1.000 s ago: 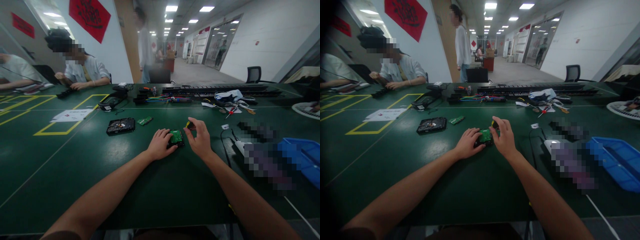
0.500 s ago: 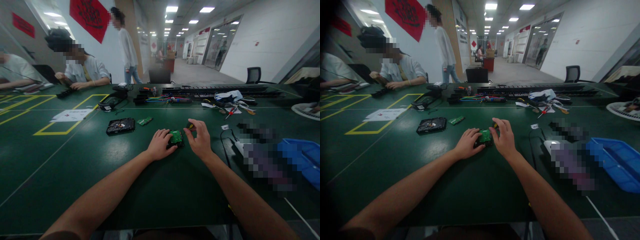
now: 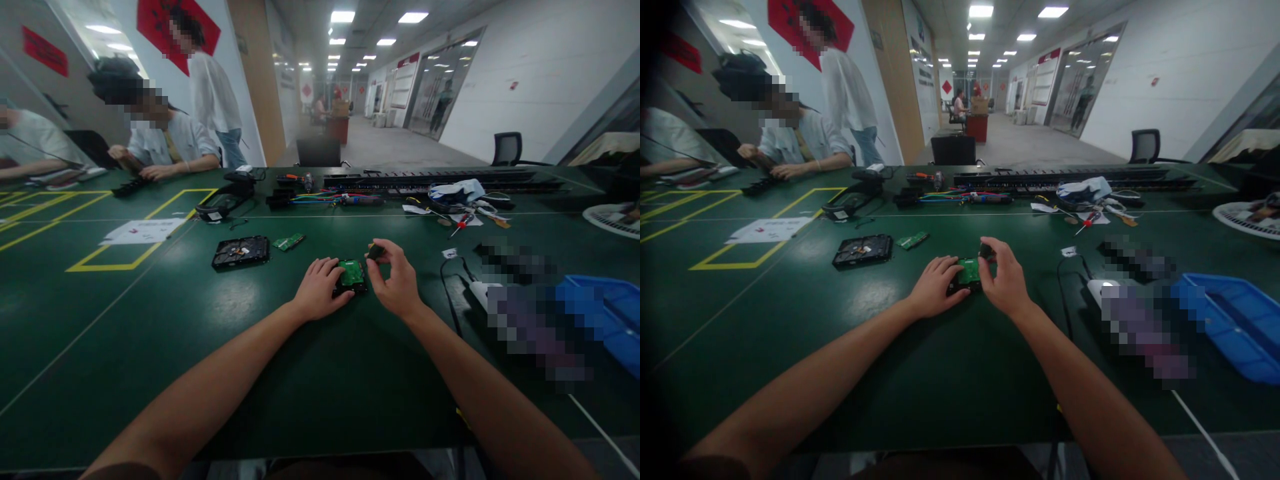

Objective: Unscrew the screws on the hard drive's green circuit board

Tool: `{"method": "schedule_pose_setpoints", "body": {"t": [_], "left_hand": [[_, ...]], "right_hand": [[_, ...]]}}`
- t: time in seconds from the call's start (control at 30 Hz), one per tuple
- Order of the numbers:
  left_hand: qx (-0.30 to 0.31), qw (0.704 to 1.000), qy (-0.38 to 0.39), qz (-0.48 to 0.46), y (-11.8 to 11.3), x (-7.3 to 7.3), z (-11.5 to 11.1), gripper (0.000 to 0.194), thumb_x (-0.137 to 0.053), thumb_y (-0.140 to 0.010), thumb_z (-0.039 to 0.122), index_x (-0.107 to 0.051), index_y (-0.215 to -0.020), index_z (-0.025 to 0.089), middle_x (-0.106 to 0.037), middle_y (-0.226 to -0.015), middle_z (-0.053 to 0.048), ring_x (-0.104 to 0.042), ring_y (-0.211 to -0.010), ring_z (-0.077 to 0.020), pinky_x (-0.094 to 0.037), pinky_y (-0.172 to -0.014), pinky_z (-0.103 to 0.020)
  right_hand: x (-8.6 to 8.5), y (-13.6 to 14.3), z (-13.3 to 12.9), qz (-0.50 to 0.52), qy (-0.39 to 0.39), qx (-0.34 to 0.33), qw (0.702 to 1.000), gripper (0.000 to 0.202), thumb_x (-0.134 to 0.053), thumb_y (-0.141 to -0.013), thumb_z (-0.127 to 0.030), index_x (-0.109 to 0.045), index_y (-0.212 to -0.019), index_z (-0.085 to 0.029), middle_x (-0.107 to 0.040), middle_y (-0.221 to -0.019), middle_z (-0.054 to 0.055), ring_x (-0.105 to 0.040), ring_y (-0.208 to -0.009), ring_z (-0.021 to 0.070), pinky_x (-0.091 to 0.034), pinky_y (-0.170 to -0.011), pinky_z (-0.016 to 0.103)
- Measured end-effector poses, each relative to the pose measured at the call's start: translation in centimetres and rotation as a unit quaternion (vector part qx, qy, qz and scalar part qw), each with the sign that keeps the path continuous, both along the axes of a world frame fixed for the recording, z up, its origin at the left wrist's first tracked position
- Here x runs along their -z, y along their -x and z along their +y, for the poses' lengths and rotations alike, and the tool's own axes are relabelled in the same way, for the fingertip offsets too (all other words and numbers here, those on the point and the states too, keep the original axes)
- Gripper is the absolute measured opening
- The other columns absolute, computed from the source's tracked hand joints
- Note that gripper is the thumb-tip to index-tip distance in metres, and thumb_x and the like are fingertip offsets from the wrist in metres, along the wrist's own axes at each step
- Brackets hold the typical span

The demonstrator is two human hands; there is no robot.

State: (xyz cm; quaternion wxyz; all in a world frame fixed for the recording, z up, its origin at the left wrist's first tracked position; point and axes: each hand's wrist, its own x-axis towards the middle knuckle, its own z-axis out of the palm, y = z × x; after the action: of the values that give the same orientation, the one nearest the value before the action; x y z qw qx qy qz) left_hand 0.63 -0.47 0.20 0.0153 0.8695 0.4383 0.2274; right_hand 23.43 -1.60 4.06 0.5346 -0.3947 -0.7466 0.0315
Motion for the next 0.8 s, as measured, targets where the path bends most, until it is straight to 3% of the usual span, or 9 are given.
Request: {"method": "schedule_pose_setpoints", "body": {"t": [0.23,0.43,0.67,0.8], "left_hand": [[0.000,1.000,0.003,0.000,0.05,-0.03,0.02,0.061,-0.067,-0.095,0.060,-0.061,-0.141,0.019,-0.054,-0.156,-0.017,-0.045,-0.150,-0.0381,-0.032,-0.129,-0.060],[0.004,1.000,0.004,-0.004,0.05,0.25,0.19,0.063,-0.068,-0.094,0.060,-0.061,-0.142,0.020,-0.054,-0.157,-0.016,-0.044,-0.150,-0.0376,-0.032,-0.129,-0.060],[0.002,1.000,0.002,0.000,-0.02,0.07,0.04,0.061,-0.066,-0.096,0.060,-0.061,-0.141,0.021,-0.054,-0.157,-0.015,-0.044,-0.151,-0.0374,-0.032,-0.129,-0.060],[0.001,1.000,0.000,0.002,0.01,0.05,0.06,0.062,-0.066,-0.095,0.061,-0.061,-0.141,0.020,-0.054,-0.157,-0.016,-0.044,-0.151,-0.0375,-0.033,-0.129,-0.060]], "right_hand": [[0.15,-0.24,0.36,0.020,-0.010,0.018,1.000,0.044,-0.067,-0.100,-0.029,-0.049,-0.141,-0.032,-0.071,-0.127,0.008,-0.076,-0.097,0.0229,-0.066,-0.087,0.046],[0.16,-0.02,0.23,0.038,0.002,0.012,0.999,0.058,-0.068,-0.100,-0.028,-0.041,-0.151,-0.031,-0.070,-0.133,0.012,-0.076,-0.102,0.0255,-0.066,-0.089,0.049],[-0.66,-0.02,-0.13,-0.015,-0.033,0.037,0.999,0.049,-0.067,-0.101,-0.028,-0.051,-0.147,-0.033,-0.066,-0.130,0.010,-0.072,-0.101,0.0249,-0.067,-0.084,0.046],[-0.57,-0.04,-0.13,-0.017,-0.021,0.041,0.999,0.052,-0.064,-0.101,-0.026,-0.049,-0.151,-0.034,-0.066,-0.130,0.010,-0.072,-0.101,0.0253,-0.066,-0.088,0.049]]}}
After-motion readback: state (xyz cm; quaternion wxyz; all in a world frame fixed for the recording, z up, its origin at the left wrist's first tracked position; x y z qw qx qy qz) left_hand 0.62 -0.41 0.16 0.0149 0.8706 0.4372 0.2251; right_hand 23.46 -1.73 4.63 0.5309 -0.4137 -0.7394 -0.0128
